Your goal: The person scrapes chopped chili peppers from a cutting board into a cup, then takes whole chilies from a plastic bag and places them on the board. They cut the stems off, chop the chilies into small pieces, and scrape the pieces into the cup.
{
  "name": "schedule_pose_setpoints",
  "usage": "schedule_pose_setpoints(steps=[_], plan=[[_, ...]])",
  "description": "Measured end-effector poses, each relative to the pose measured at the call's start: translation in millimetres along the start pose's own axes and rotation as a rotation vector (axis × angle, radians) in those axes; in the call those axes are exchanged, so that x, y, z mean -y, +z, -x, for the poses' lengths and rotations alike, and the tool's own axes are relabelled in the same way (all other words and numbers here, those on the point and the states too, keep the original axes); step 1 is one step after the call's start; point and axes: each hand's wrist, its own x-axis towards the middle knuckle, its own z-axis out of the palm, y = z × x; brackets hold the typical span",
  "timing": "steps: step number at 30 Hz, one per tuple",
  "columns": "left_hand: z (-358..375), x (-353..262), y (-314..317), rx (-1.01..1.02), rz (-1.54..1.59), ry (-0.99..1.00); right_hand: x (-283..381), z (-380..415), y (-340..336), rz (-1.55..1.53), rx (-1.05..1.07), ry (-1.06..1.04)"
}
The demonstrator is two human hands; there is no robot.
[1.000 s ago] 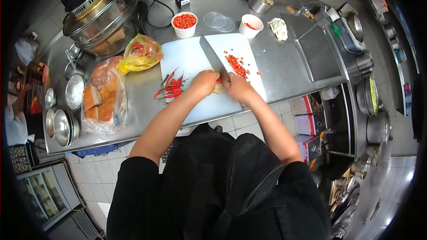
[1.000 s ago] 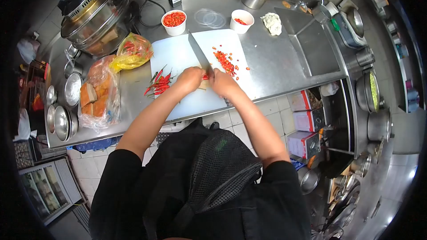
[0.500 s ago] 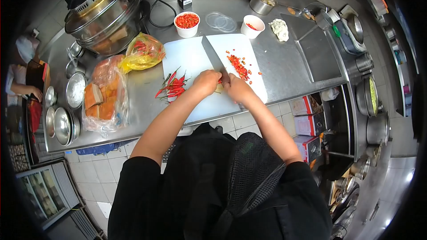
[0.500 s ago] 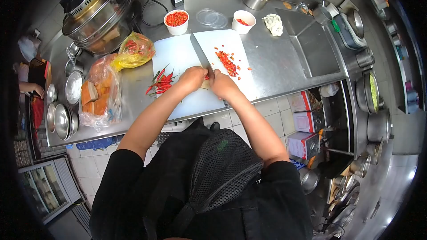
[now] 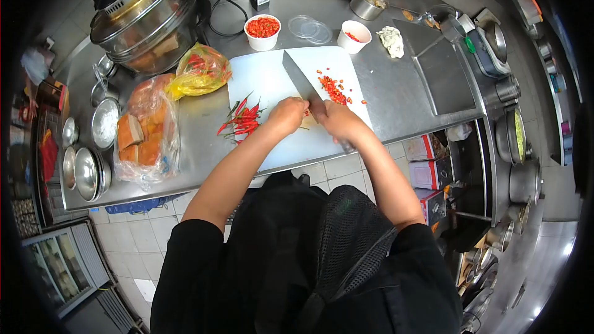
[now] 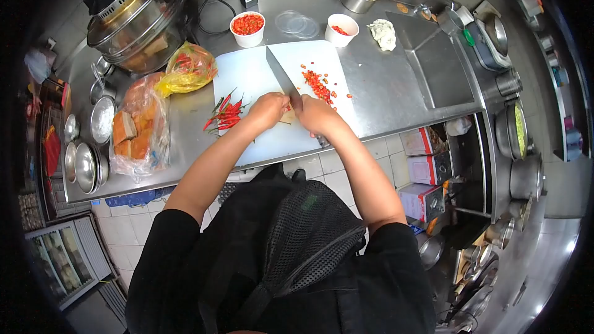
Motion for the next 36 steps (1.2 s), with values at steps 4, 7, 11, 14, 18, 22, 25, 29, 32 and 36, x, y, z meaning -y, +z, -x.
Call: schedule_pose_setpoints(steps=[4, 7, 11, 14, 18, 22, 25, 29, 32, 36], plan=[[5, 0, -3, -0.053, -0.028, 0.051, -4, -1, 18, -0.046, -0.089, 0.025], [11, 1, -4, -0.056, -0.019, -0.007, -11, -2, 21, -0.055, -0.091, -0.001], [11, 4, 4, -0.096, -0.074, 0.032, -5, -4, 11, 0.010, -0.031, -0.039], [2, 5, 7, -0.118, -0.028, 0.005, 6, 2, -13, 0.051, 0.036, -0.020], [-1, 3, 7, -0.114, -0.044, 0.008, 3, 7, 12, 0.048, -0.068, -0.010], [-1, 2, 8, -0.142, -0.034, 0.023, -2, -3, 7, 0.024, -0.046, -0.069], [-1, -1, 3, -0.036, -0.056, -0.036, 13, 12, -12, 0.050, 0.024, 0.004], [-1, 3, 8, -0.146, -0.016, 0.031, -6, -4, 15, 0.035, -0.090, 0.001], [2, 4, 11, -0.167, -0.046, 0.061, 1, -2, -6, 0.039, 0.029, -0.027], [6, 6, 15, -0.220, -0.062, 0.087, 1, 5, 16, -0.007, -0.050, -0.015]])
